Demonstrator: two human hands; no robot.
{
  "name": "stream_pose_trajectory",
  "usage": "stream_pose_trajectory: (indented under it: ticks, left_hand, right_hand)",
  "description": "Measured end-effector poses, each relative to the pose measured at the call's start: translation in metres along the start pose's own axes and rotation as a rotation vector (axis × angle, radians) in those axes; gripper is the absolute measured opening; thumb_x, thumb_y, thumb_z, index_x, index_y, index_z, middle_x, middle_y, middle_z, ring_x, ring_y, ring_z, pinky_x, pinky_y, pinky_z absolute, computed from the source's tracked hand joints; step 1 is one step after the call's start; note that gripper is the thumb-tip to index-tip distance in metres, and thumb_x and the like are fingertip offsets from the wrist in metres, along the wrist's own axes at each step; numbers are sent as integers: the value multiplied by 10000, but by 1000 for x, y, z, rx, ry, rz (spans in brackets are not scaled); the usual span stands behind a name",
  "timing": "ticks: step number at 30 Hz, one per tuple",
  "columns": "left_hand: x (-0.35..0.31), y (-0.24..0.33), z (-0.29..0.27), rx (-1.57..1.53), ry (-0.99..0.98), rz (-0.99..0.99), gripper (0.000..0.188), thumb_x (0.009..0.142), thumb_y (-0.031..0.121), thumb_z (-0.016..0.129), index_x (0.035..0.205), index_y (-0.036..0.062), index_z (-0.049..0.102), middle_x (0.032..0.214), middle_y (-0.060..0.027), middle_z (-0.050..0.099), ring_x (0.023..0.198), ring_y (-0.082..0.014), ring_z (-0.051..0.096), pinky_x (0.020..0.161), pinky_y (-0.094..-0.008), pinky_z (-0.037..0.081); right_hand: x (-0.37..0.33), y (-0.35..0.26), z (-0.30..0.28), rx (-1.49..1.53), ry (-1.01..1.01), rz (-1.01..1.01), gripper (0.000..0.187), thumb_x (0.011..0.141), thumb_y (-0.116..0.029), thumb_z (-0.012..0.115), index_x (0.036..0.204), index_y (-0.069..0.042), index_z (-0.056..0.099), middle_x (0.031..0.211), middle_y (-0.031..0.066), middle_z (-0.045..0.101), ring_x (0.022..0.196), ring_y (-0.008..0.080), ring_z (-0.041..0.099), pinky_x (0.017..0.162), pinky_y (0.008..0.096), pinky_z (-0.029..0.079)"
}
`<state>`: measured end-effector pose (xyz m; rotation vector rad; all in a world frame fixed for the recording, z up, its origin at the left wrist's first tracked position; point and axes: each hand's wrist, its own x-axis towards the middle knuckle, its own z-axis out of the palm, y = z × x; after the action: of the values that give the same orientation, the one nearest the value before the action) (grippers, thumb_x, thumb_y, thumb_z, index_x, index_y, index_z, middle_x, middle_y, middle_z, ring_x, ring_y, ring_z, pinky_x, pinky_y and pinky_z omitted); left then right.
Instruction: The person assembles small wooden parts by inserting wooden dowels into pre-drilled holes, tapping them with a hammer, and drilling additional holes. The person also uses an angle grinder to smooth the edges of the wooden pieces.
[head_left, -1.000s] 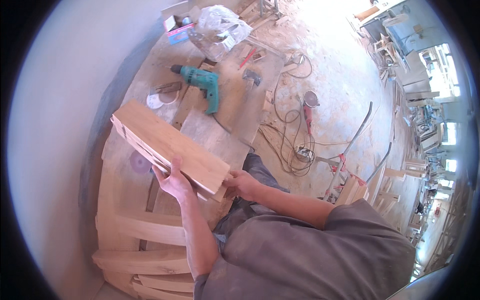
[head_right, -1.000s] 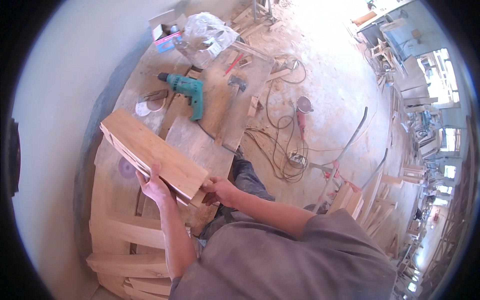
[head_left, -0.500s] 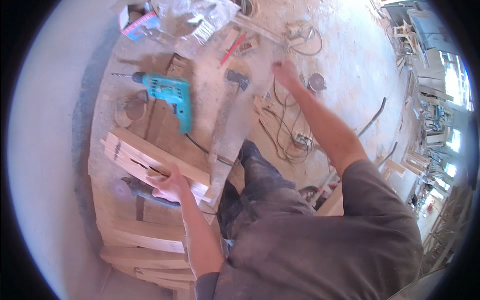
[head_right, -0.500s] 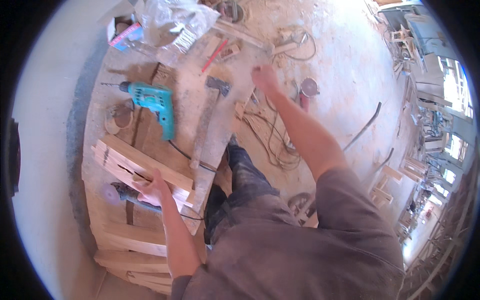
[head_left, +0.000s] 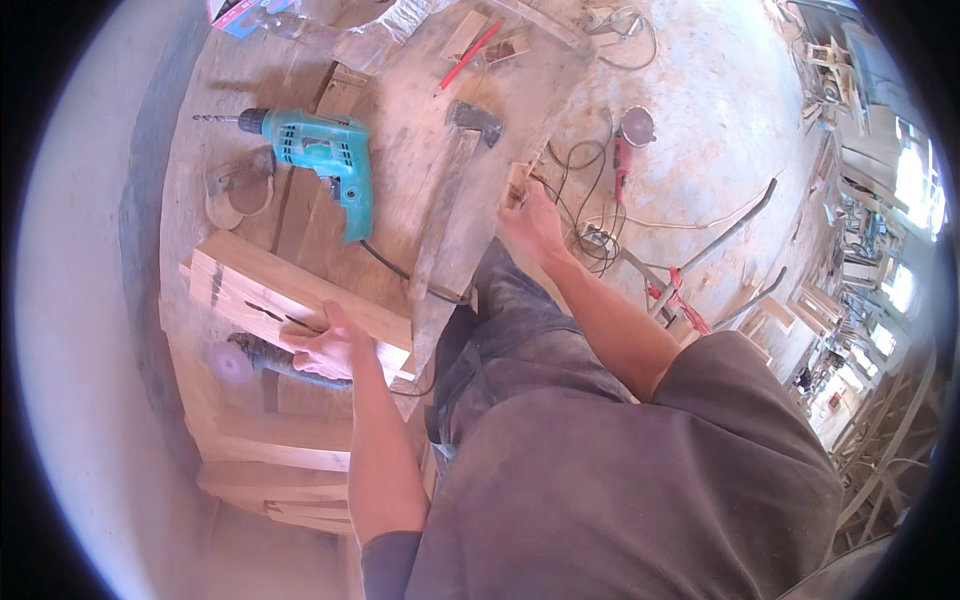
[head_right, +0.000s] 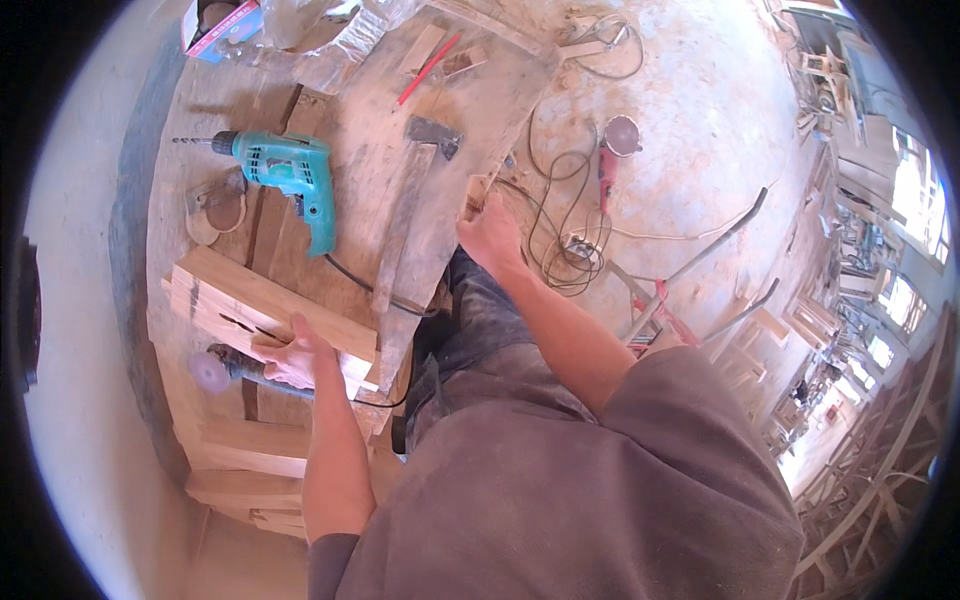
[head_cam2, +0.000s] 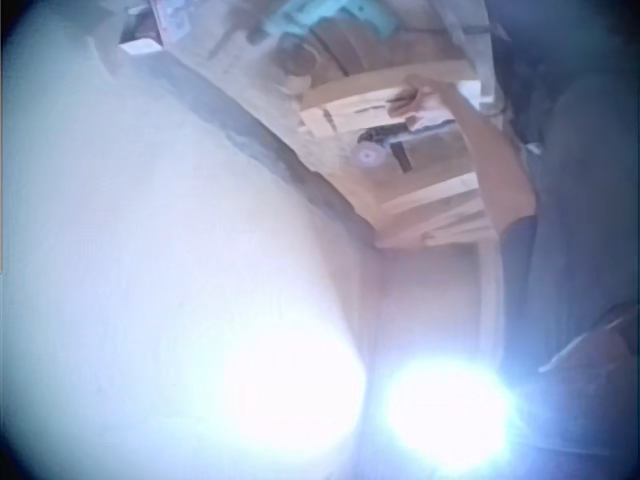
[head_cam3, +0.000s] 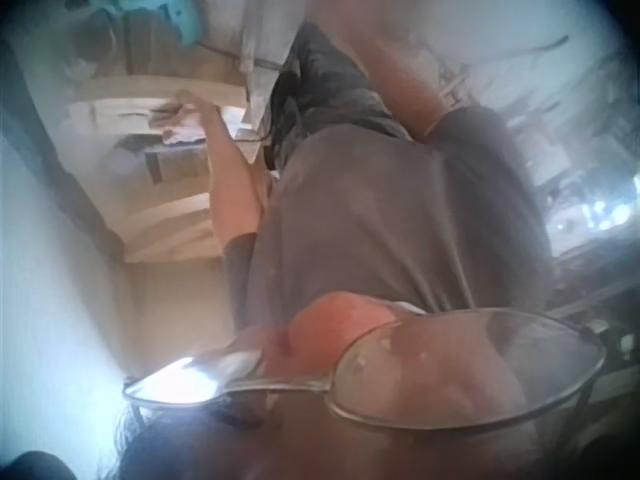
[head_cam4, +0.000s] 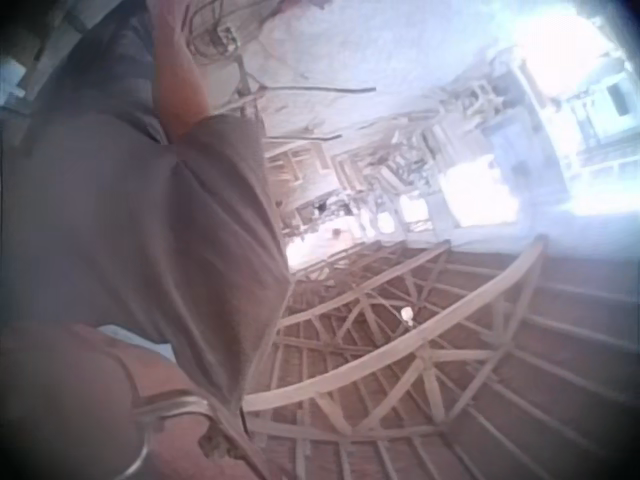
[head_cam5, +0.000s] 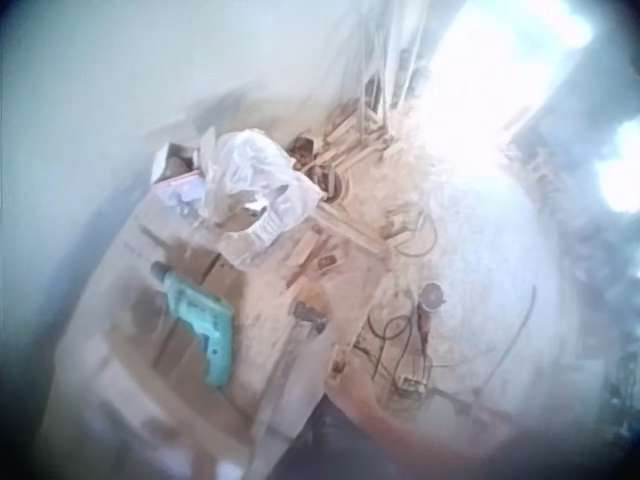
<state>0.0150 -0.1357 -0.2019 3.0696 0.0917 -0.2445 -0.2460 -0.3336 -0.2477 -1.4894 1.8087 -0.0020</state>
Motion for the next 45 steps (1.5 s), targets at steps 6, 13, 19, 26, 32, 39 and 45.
stream_pose_trajectory:
  ticks: [6, 13, 19, 26, 32, 39, 45]
  left_hand:
    - [-2, 1, -1, 7, -9, -13, 1151, 734, 638, 724, 1625, 53, 291, 1218, -262, 458, 1116, -451, 558, 912, -552, 506]
    - [0, -4, -4, 65, 15, -68, 1139, 694, 592, 758, 1619, 99, 313, 1267, -279, 456, 1116, -443, 569, 901, -578, 518]
    - [-6, 3, -5, -38, -27, -22, 1182, 738, 543, 736, 1635, 7, 182, 1315, -313, 431, 1266, -446, 477, 1074, -548, 401]
    - [3, -17, 2, -192, -57, 35, 1160, 838, 661, 685, 1674, 99, 109, 1593, -444, 152, 1472, -513, 312, 1181, -550, 318]
    - [-11, -33, -29, -64, -268, 360, 1135, 853, 739, 619, 1692, 209, 69, 1643, -444, -8, 1448, -535, 384, 1163, -545, 367]
    - [-28, -35, -22, -69, -117, 325, 1076, 837, 680, 616, 1689, 240, 127, 1640, -423, 69, 1334, -531, 512, 1112, -546, 431]
    - [-29, -39, -21, -143, -112, 346, 1034, 858, 663, 605, 1683, 216, 171, 1609, -428, 148, 1301, -529, 542, 1111, -529, 441]
  right_hand:
    - [-20, -27, -33, 602, -413, 28, 419, 863, -183, 686, 1208, 45, 614, 1015, 165, 709, 953, 204, 689, 811, 354, 538]
    - [-84, 0, 2, 983, -798, 62, 380, 877, -128, 650, 1221, 27, 608, 1024, 111, 684, 883, 200, 661, 821, 344, 521]
    - [-181, 43, 51, 939, -950, 59, 330, 940, -182, 612, 1205, 14, 622, 909, 43, 647, 767, 115, 585, 712, 271, 467]
    - [-264, 69, 118, 921, -716, -36, 320, 919, -254, 648, 1091, 14, 678, 815, 7, 570, 680, 99, 509, 602, 278, 401]
    - [-305, 84, 152, 1050, -494, -8, 306, 979, -297, 654, 1029, 3, 684, 768, -8, 566, 655, 87, 494, 579, 271, 387]
    - [-277, 72, 166, 698, 2, -242, 373, 912, -243, 675, 1252, -95, 714, 1048, 239, 679, 1002, 415, 658, 916, 428, 519]
    - [-264, 57, 192, 739, 44, -219, 421, 835, -78, 733, 1243, -179, 729, 1103, 226, 584, 1062, 413, 620, 922, 446, 515]
